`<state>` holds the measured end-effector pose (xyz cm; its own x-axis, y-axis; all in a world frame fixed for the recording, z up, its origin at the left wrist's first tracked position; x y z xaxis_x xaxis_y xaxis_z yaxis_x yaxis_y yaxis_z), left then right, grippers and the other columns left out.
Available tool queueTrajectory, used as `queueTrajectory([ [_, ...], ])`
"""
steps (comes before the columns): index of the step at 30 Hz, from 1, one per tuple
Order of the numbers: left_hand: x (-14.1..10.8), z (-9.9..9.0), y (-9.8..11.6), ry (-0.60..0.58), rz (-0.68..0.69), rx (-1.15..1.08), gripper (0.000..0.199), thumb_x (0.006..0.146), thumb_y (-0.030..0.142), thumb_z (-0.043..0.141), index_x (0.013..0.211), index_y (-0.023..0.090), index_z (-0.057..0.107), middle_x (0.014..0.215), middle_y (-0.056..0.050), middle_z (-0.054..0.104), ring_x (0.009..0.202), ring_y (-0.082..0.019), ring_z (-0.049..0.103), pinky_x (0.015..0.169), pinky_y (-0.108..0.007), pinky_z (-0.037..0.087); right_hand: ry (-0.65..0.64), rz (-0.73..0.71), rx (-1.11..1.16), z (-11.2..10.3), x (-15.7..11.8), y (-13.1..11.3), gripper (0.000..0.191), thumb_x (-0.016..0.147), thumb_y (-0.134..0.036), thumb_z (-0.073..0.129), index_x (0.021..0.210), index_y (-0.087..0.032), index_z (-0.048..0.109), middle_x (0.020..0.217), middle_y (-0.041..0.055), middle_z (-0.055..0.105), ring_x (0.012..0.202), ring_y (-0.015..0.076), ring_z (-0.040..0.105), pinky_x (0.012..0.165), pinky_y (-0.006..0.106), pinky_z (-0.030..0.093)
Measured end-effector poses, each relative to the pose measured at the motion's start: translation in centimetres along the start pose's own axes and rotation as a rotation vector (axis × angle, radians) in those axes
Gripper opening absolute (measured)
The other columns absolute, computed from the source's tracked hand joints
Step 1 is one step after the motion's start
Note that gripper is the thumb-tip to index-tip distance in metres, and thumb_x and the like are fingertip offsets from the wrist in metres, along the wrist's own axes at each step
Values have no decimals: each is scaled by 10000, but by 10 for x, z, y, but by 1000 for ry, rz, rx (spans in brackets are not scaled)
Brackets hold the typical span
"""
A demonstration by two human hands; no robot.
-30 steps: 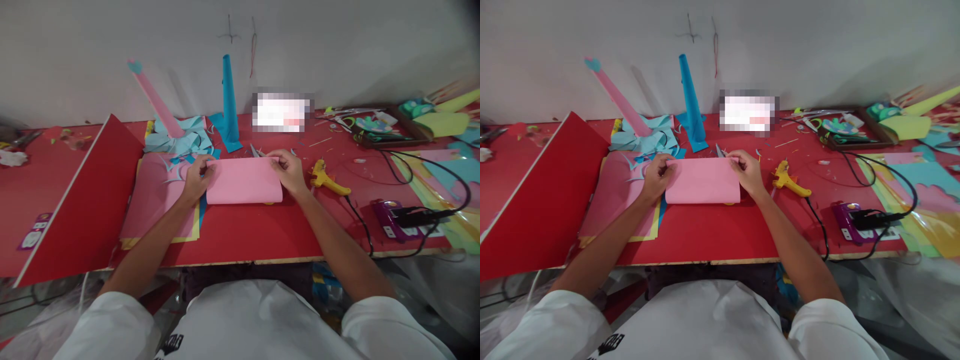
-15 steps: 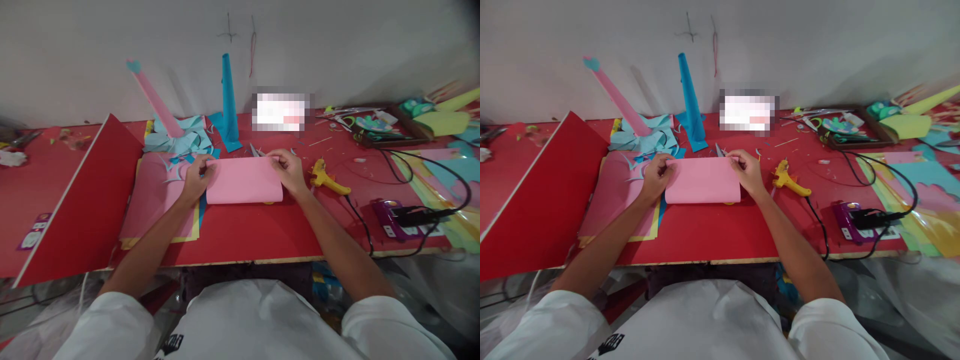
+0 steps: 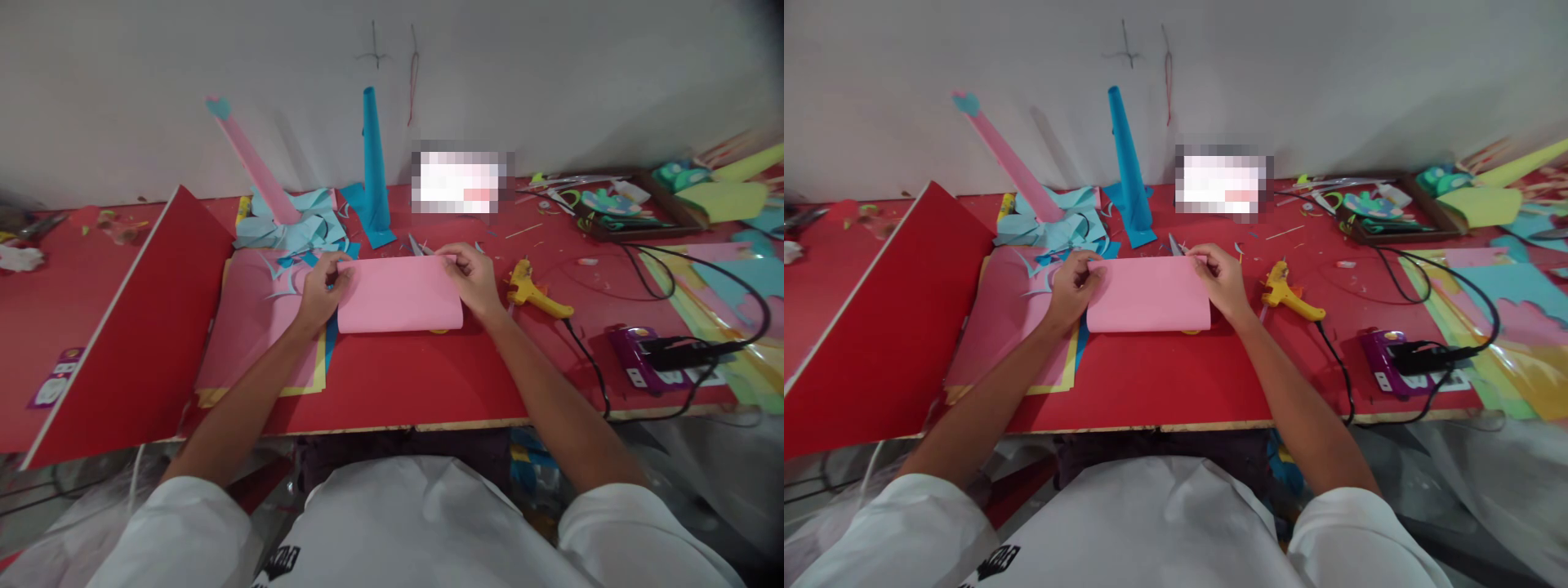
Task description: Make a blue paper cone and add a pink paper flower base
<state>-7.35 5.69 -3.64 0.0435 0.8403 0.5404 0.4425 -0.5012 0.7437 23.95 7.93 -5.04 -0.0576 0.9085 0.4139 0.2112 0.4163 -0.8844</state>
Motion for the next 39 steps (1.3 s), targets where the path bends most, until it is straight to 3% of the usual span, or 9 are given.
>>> queueTrajectory([
  [28, 1, -1, 0, 0, 4, 41, 212, 1020, 441, 721, 1097, 244, 715, 751, 31, 509, 624, -125, 447, 559, -262, 375, -22, -1, -7, 1, 0, 0, 225, 1035, -477, 687, 1055, -261, 743, 905, 27, 768, 772, 200, 694, 719, 355, 540],
  [39, 0, -1, -3, -8, -26, 0, 247, 1040, 493, 688, 1135, 267, 721, 770, 9, 538, 649, -149, 476, 587, -294, 394, -5, 15, -11, 0, 0, -2, 325, 1010, -590, 699, 1033, -270, 748, 967, 50, 792, 844, 225, 720, 752, 377, 569],
])
Point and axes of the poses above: each hand's wrist, its own x-axis towards the middle knuckle, its own z-axis out of the palm, y = z × x, the point moved 10 cm from there along x, towards the middle knuckle
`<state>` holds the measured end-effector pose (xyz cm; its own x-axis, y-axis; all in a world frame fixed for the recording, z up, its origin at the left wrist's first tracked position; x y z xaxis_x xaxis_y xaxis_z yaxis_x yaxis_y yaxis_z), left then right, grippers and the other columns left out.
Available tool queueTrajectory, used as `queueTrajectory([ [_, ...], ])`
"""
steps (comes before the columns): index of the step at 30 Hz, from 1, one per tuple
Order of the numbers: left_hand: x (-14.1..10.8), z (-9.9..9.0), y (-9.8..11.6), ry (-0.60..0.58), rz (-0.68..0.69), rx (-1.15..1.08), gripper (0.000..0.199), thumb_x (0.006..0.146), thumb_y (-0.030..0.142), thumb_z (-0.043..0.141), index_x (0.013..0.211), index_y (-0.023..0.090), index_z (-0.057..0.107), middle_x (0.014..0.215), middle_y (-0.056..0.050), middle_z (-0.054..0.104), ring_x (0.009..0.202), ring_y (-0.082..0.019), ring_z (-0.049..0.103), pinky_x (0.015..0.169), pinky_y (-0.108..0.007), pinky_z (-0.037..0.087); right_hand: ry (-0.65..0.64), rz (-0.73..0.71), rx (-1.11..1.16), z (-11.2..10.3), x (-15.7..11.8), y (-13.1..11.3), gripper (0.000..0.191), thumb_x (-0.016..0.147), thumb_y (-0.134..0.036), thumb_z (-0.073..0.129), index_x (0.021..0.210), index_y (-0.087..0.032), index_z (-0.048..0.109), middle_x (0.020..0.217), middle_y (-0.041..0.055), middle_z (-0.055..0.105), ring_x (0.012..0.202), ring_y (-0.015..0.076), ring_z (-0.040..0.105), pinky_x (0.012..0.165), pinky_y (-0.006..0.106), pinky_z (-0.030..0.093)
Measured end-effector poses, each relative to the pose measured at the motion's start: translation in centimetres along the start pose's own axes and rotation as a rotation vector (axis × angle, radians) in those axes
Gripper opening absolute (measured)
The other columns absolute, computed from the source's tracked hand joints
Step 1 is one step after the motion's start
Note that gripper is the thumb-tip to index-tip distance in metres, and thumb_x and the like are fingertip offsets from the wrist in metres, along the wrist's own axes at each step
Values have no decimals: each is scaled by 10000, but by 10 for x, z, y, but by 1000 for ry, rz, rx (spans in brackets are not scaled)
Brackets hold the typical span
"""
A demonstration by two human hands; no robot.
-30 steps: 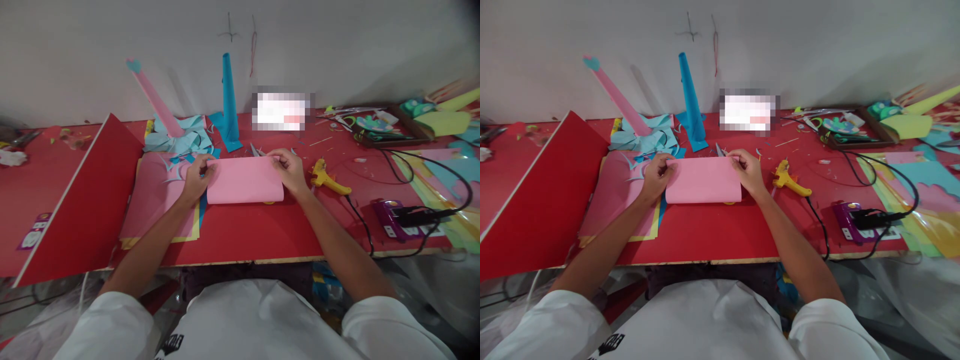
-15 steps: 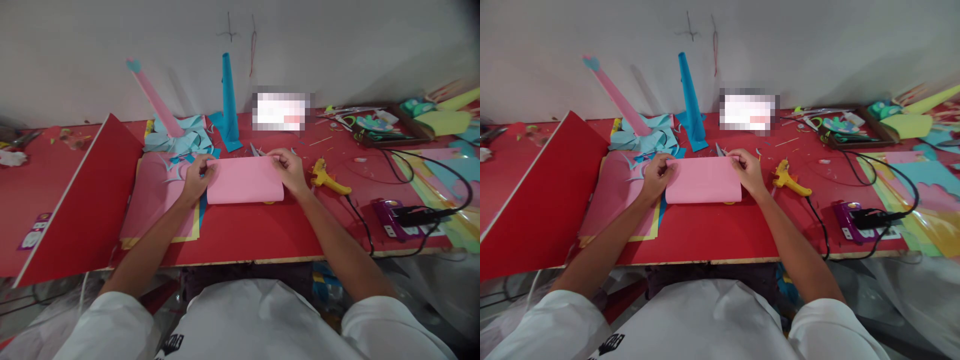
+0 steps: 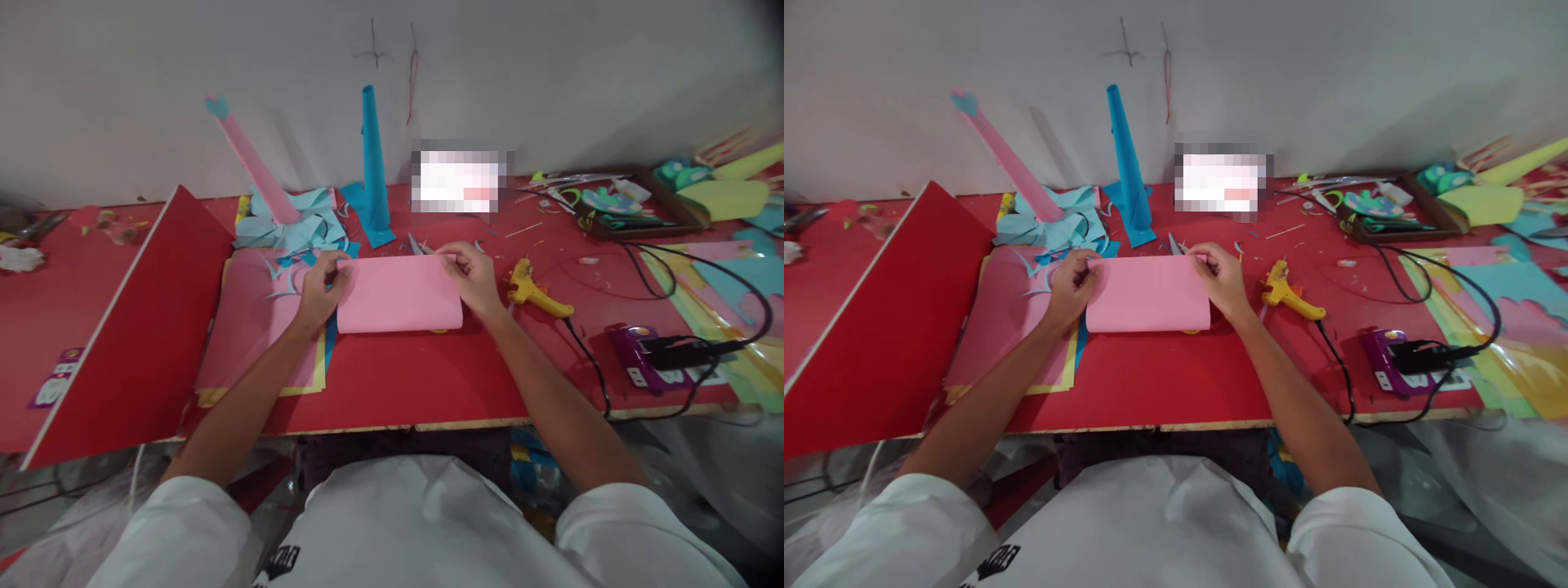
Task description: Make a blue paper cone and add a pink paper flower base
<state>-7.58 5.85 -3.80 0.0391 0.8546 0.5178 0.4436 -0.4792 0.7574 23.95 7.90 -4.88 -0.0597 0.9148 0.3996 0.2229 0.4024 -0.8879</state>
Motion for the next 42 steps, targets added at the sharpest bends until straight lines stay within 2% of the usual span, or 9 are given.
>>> queueTrajectory([
  [16, 1, -1, 3, 6, 26, 27, 269, 1032, 526, 700, 1109, 271, 734, 761, 11, 519, 632, -148, 457, 573, -304, 386, 4, -9, 3, 1, 0, 0, 295, 1009, -562, 695, 1032, -271, 739, 970, 46, 787, 841, 218, 717, 756, 373, 559],
  [29, 1, -1, 2, 8, 10, 10, 253, 1023, 513, 710, 1097, 273, 730, 722, 27, 469, 615, -146, 424, 566, -299, 365, 6, -3, -7, 0, 1, 1, 354, 1000, -629, 689, 1034, -279, 732, 970, 50, 783, 836, 226, 712, 746, 381, 556],
  [33, 1, -2, 3, 8, 15, 11, 240, 1019, 499, 715, 1086, 269, 737, 734, 18, 504, 622, -147, 440, 574, -303, 376, 1, -1, 3, 1, 1, 1, 348, 1003, -623, 688, 1031, -278, 733, 964, 50, 784, 833, 226, 712, 741, 378, 554],
  [39, 3, 1, -1, -35, -5, 13, 339, 1018, 584, 701, 1048, 251, 757, 690, 17, 502, 591, -144, 432, 540, -294, 344, -12, -15, -34, 1, 0, 1, 350, 1008, -625, 684, 1030, -278, 730, 974, 50, 794, 829, 224, 716, 739, 377, 554],
  [42, 6, -2, -4, -57, 1, 16, 379, 1012, 618, 698, 1051, 248, 769, 722, -3, 574, 609, -148, 461, 546, -290, 361, -19, -6, -36, 2, 0, 3, 370, 1010, -647, 683, 1039, -282, 729, 954, 47, 796, 803, 223, 713, 709, 369, 546],
])
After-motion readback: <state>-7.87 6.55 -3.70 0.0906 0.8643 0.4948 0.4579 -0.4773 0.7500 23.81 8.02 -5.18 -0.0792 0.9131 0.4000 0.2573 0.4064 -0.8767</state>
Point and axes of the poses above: each hand's wrist, its own x-axis towards the middle knuckle, its own z-axis out of the palm, y = z × x, the point moved 10 cm from there along x, towards the middle knuckle
